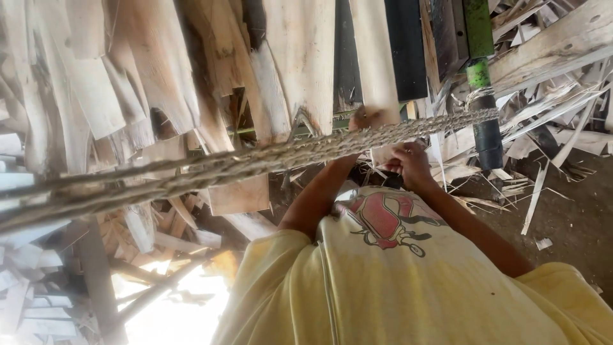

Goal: Feeding thin wood strips into a processing machine.

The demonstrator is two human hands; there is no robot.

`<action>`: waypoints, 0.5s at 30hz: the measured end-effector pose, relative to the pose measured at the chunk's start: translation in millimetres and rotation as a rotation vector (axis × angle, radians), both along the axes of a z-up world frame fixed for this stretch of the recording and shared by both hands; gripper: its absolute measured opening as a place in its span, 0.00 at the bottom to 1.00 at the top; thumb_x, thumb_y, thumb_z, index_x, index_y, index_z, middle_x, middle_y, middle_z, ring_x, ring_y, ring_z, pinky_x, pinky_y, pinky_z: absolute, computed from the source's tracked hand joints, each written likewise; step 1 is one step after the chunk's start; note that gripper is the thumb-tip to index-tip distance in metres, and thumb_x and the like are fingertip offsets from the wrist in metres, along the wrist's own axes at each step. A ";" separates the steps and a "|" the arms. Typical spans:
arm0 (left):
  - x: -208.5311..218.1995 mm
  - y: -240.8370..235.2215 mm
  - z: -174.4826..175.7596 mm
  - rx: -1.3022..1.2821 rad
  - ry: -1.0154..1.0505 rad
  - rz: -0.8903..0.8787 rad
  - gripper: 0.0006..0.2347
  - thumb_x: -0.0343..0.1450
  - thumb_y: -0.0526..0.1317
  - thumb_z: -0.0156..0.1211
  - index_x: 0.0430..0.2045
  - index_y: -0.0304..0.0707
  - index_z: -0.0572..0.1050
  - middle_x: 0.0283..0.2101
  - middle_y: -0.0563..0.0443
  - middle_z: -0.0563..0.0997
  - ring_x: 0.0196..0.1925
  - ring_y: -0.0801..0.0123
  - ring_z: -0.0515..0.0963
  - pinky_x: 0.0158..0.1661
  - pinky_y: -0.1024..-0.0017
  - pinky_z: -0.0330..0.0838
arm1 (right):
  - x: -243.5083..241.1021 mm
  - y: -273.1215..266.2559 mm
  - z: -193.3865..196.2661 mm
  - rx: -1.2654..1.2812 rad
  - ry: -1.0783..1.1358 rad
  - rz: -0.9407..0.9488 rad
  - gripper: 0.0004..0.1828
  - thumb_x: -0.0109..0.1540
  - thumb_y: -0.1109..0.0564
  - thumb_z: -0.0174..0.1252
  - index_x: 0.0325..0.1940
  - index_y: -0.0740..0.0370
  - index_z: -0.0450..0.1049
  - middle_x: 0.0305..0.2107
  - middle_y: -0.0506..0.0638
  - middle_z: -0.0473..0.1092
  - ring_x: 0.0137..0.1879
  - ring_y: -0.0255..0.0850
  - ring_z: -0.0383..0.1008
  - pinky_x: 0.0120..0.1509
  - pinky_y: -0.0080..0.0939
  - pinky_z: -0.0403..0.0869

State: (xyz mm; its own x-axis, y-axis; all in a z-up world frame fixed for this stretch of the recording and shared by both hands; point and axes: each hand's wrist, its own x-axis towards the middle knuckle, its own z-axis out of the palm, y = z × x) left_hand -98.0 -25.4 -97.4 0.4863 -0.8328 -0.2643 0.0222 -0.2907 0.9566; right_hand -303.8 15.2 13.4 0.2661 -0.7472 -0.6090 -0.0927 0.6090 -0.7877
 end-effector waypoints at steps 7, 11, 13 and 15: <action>68.4 16.5 183.8 0.288 -0.346 -0.167 0.15 0.73 0.37 0.56 0.55 0.50 0.72 0.54 0.54 0.79 0.28 0.76 0.78 0.25 0.77 0.78 | -55.4 -47.1 17.1 0.211 -0.145 -0.112 0.24 0.68 0.54 0.51 0.63 0.73 0.58 0.40 0.64 0.74 0.45 0.46 0.83 0.51 0.44 0.83; 134.6 43.5 308.6 0.549 -0.483 -0.387 0.23 0.74 0.35 0.51 0.66 0.63 0.67 0.67 0.64 0.72 0.19 0.82 0.68 0.20 0.81 0.67 | -111.0 -65.4 128.8 0.056 -0.563 -0.160 0.44 0.64 0.37 0.59 0.74 0.67 0.56 0.43 0.60 0.77 0.42 0.48 0.82 0.44 0.47 0.84; 215.3 42.9 224.9 0.532 -0.673 -0.375 0.21 0.75 0.37 0.53 0.64 0.61 0.70 0.63 0.62 0.76 0.20 0.81 0.69 0.21 0.80 0.67 | -122.3 -75.3 154.7 -0.049 -0.444 0.065 0.47 0.61 0.37 0.64 0.76 0.64 0.55 0.38 0.58 0.75 0.38 0.45 0.80 0.41 0.44 0.83; 259.8 38.7 170.5 0.508 -0.862 -0.354 0.19 0.76 0.39 0.55 0.63 0.60 0.73 0.60 0.59 0.81 0.22 0.79 0.70 0.22 0.79 0.67 | -117.0 -75.9 184.9 -0.155 -0.325 0.296 0.52 0.58 0.37 0.69 0.77 0.60 0.55 0.34 0.56 0.74 0.35 0.42 0.78 0.39 0.42 0.82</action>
State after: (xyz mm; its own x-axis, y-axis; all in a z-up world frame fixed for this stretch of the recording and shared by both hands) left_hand 161.9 13.3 73.1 0.4264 -0.8525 -0.3024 -0.7701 -0.5175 0.3731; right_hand -420.9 -60.8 198.4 0.6401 -0.6860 -0.3460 0.0218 0.4664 -0.8843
